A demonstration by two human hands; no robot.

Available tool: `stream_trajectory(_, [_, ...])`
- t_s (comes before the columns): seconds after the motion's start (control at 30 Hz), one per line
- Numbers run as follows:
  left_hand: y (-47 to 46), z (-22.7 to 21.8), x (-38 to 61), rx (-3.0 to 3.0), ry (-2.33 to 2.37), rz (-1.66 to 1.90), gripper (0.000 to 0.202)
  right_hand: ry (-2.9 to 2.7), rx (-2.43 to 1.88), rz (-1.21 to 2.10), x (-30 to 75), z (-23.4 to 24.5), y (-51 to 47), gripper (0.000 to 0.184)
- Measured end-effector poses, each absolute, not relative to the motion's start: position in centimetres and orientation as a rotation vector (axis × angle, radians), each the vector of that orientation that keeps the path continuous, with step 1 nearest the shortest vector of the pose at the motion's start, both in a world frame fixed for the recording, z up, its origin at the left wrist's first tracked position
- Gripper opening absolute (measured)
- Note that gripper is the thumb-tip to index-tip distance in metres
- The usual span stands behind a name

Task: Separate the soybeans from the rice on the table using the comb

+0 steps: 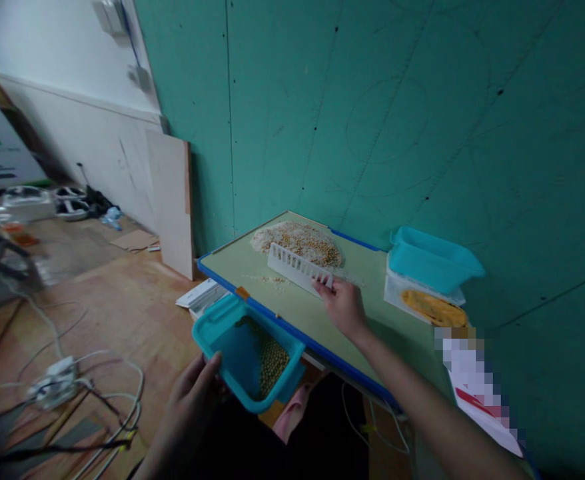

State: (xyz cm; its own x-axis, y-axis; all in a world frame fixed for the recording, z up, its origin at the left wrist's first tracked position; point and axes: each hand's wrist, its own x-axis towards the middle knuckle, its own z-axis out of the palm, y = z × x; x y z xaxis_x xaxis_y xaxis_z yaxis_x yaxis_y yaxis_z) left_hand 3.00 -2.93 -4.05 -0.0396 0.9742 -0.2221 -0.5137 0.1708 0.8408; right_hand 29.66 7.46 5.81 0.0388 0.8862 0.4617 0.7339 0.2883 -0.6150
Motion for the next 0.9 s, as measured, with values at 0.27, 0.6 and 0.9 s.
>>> stream_trajectory(0.27, [-3.2, -4.0, 2.9, 0.632, 0.968, 1.336, 0.036, -1.782, -1.397, 0.342, 28.6, 6.4, 7.8, 0.03])
stream_trajectory(0.6, [-3.0, -4.1, 3.0, 0.617, 0.96, 1.342, 0.038, -1.795, -1.358, 0.444, 28.0, 6.6, 7.5, 0.029])
stream_trajectory(0.9, [-3.0, -4.1, 2.9, 0.617, 0.969, 1.341, 0.037, -1.782, -1.352, 0.506, 27.9, 7.1, 6.3, 0.028])
